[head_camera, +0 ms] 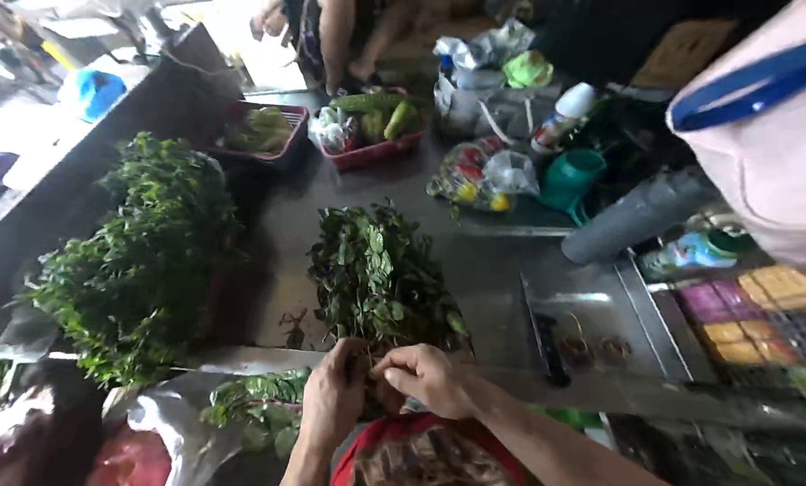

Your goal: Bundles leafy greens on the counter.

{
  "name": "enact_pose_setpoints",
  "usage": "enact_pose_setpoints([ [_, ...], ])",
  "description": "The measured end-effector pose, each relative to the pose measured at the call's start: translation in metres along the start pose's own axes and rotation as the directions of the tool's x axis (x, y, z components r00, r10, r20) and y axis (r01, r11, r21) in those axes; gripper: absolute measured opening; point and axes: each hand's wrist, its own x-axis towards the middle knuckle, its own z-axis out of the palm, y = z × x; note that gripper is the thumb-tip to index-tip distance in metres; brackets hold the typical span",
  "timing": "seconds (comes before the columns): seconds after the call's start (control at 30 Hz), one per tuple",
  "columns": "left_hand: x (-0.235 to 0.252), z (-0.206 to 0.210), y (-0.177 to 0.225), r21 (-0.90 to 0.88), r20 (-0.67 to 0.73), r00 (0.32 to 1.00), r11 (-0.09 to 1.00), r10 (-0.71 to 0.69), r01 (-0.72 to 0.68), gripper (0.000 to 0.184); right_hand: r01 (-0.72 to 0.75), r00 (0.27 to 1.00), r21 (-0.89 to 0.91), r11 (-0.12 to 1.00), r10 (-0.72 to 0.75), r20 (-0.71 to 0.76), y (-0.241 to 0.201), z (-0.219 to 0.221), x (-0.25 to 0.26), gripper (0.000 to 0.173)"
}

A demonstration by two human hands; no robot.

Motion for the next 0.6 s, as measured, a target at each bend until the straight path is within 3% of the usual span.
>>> enact_pose_setpoints([
  [0.1, 0.005, -0.003, -0.007, -0.330, -0.031, 0.994, 0.938, 0.101, -0.106, 0.025, -0.148, 0.989, 0.129, 0.981, 0.149, -0.001, 0.043, -0.003, 0.015, 0.032],
  [0.17, 0.005, -0.002, -0.012, -0.485, 0.014, 0.996, 0.872, 0.088, -0.070, 0.024, -0.205, 0.975, -0.084, 0.975, 0.196, -0.108, 0.061, -0.002, 0.019, 0.039],
  [0.23, 0.007, 0.005, -0.015, -0.602, 0.009, 1.000, 0.799, 0.004, 0.002, 0.023, -0.121, 0.959, -0.387, 0.914, 0.007, -0.284, 0.059, 0.012, 0.013, 0.057],
  [0.3, 0.014, 0.010, -0.019, -0.656, -0.014, 0.994, 0.751, -0.105, 0.070, 0.022, 0.082, 0.857, -0.603, 0.793, -0.365, -0.363, 0.055, 0.030, 0.012, 0.072],
  [0.37, 0.023, 0.012, -0.022, -0.608, 0.028, 0.984, 0.778, -0.176, 0.156, 0.020, 0.274, 0.786, -0.717, 0.642, -0.578, -0.218, 0.048, 0.032, 0.022, 0.070],
  [0.47, 0.029, -0.003, -0.020, -0.285, 0.272, 0.958, 0.943, -0.094, 0.173, 0.023, 0.426, 0.781, -0.757, 0.495, -0.624, 0.032, 0.037, 0.007, 0.040, 0.039],
  [0.53, 0.026, -0.018, -0.016, -0.141, 0.400, 0.916, 0.990, 0.032, 0.027, 0.026, 0.471, 0.832, -0.687, 0.554, -0.537, 0.137, 0.039, -0.023, 0.051, 0.023],
  [0.6, 0.019, -0.024, -0.019, -0.187, 0.381, 0.911, 0.978, 0.155, -0.089, 0.025, 0.462, 0.876, -0.568, 0.681, -0.452, 0.170, 0.051, -0.039, 0.053, 0.024],
])
